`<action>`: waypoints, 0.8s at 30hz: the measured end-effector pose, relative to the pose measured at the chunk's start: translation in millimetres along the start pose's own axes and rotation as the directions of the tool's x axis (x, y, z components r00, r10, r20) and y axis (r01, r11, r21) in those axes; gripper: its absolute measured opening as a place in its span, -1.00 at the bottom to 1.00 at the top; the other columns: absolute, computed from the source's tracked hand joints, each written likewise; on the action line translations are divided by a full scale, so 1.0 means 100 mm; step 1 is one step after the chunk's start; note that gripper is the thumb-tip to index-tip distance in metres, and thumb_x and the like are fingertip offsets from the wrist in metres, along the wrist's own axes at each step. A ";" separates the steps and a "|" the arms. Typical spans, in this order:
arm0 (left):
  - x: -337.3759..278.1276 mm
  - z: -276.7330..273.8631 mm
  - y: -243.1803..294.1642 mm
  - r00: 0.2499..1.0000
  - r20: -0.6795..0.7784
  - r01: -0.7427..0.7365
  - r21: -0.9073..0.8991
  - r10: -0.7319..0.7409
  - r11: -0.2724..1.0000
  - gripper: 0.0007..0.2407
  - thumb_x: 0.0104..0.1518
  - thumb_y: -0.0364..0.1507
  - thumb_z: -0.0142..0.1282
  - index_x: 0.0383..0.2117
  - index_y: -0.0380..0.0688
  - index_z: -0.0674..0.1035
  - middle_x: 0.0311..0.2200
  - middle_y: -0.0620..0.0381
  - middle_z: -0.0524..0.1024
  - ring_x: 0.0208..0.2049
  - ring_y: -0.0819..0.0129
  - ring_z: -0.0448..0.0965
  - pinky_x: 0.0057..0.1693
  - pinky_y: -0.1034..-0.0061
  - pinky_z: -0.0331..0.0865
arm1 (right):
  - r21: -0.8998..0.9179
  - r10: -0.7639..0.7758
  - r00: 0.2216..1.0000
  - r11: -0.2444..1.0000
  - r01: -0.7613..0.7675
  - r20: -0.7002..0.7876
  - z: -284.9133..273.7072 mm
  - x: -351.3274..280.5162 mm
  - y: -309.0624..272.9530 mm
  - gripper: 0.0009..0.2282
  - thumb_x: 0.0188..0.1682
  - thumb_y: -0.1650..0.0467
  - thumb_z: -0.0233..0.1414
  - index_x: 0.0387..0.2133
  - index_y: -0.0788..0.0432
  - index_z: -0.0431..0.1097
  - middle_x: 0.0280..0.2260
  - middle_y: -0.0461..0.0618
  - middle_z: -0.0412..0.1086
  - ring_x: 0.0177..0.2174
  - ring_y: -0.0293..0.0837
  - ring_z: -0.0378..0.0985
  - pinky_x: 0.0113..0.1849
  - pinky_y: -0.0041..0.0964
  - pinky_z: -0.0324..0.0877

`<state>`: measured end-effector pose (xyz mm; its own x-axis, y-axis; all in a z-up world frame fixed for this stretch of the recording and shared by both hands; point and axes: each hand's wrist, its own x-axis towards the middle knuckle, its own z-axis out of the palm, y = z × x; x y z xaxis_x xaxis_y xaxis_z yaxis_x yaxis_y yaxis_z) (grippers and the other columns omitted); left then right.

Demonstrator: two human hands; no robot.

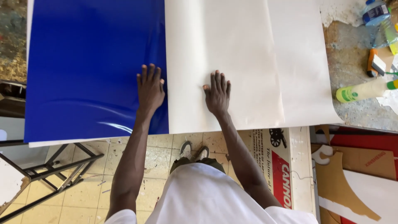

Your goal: Peeling the backing off a large blue vinyl sheet and spraying the adhesive side with application fluid on a workbench.

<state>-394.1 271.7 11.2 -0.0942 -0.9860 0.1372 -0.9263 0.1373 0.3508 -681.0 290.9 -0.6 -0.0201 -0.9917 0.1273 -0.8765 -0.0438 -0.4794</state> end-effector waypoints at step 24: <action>0.02 0.20 -0.32 0.977 -0.108 0.202 0.158 -0.186 0.967 -0.44 0.71 -0.15 -0.24 0.57 -0.46 0.35 0.63 -0.36 0.14 0.66 -0.21 -0.05 0.61 -0.27 -0.39 | -0.263 0.004 1.000 0.965 -0.007 -0.012 -0.28 0.16 0.84 -0.33 0.41 -0.10 -0.48 0.67 -0.08 -0.03 0.66 -0.09 -0.11 0.60 0.09 -0.16 0.49 0.39 -0.29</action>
<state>-372.2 263.8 -18.5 0.1201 -0.9783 0.1688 -0.9720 -0.0813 0.2206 -768.1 275.2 -14.2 -0.0293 -0.9903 0.1356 -0.9721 -0.0033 -0.2347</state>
